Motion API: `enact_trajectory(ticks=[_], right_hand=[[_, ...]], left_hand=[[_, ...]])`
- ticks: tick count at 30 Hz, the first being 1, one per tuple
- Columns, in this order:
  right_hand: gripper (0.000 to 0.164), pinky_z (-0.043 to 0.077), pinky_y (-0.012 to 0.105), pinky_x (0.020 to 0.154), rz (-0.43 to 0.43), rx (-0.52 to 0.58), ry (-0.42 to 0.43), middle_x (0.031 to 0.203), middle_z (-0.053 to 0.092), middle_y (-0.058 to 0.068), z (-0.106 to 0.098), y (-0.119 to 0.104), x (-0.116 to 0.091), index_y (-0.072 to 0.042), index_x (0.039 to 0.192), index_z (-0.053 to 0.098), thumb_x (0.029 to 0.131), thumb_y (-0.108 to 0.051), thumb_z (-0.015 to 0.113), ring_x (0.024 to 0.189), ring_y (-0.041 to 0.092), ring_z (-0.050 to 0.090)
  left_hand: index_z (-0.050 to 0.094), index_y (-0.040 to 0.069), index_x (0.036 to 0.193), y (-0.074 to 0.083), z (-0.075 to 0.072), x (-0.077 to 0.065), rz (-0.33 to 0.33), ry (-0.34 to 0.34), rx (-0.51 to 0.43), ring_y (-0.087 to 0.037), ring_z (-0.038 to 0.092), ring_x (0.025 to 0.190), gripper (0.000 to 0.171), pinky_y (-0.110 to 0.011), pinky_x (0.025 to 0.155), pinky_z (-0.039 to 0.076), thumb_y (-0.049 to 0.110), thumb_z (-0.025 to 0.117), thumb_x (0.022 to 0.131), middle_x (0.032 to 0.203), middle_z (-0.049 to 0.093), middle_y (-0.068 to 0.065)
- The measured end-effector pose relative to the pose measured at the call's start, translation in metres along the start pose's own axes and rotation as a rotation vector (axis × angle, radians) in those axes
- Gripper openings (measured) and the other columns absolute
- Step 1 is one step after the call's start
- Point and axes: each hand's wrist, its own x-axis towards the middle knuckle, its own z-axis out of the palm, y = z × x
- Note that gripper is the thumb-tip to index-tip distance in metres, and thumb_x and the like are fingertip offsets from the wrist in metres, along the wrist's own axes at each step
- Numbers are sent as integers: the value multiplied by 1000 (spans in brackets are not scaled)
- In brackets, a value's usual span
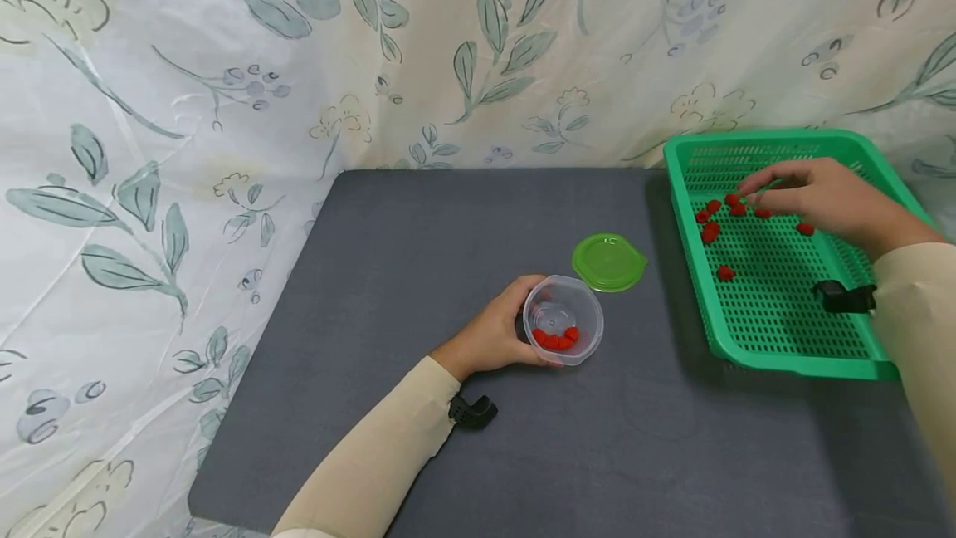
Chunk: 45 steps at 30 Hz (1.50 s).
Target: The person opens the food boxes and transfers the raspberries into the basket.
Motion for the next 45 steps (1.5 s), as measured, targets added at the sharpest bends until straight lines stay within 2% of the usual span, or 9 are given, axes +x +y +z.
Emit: enact_trajectory(ticks=[3,6,11,22,30,34,36,41,45], right_hand=[[31,52,38,79,-52,62,80,121,70,-16,0,-5,-5,-19,134,76,111,-37,67,96,14,66],[23,52,24,74,-120,175,144,117,70,-25,-2,-11,-11,-16,130,78,111,-24,68,95,9,66],[19,54,16,79,-240,384,202,124,73,-12,-2,-17,-19,-1,124,77,109,-4,67,103,7,68],[18,55,22,82,-459,791,188,132,70,13,12,-30,-37,18,121,69,105,14,61,109,22,68],[20,55,30,92,-611,948,107,135,65,26,26,-56,-54,26,119,61,102,25,50,120,31,64],[25,55,33,88,-737,1033,35,127,67,31,36,-71,-58,30,116,58,98,31,40,129,38,57],[27,54,35,89,-800,1051,-7,126,67,31,44,-78,-59,31,116,57,97,32,38,128,39,57],[26,55,36,95,-861,986,-68,132,66,28,70,-97,-66,26,119,59,98,28,44,122,36,63],[29,55,36,96,-876,938,-87,133,65,27,92,-110,-73,23,123,60,97,28,48,118,36,65]], left_hand=[[43,19,159,0,1,0,-2,-2,-2,-21,55,133,105,-34,114,44,17,105,74,151,52,-3],[43,19,159,0,1,-1,-5,-2,-3,-20,55,133,105,-34,115,44,17,106,74,151,52,-3],[43,19,159,-1,1,-2,-6,3,-2,-20,55,133,105,-35,115,43,16,106,74,152,53,-4],[43,20,159,0,1,-3,-21,0,-12,-19,55,133,106,-35,115,43,16,105,74,152,53,-4],[43,20,159,-1,1,-1,-15,-3,-19,-19,54,134,105,-35,116,42,17,105,74,152,53,-4],[43,20,159,0,1,-1,-20,-4,-18,-19,55,134,106,-35,116,42,18,106,74,151,53,-2],[43,19,159,0,1,-1,-20,-3,-17,-19,55,134,106,-35,116,43,18,106,74,151,53,-2],[43,19,159,1,-1,-1,-28,-2,-17,-19,54,133,106,-35,115,43,17,106,74,151,53,0],[43,19,159,2,-1,0,-28,-5,-14,-18,54,133,104,-34,115,43,17,105,75,151,52,-1]])
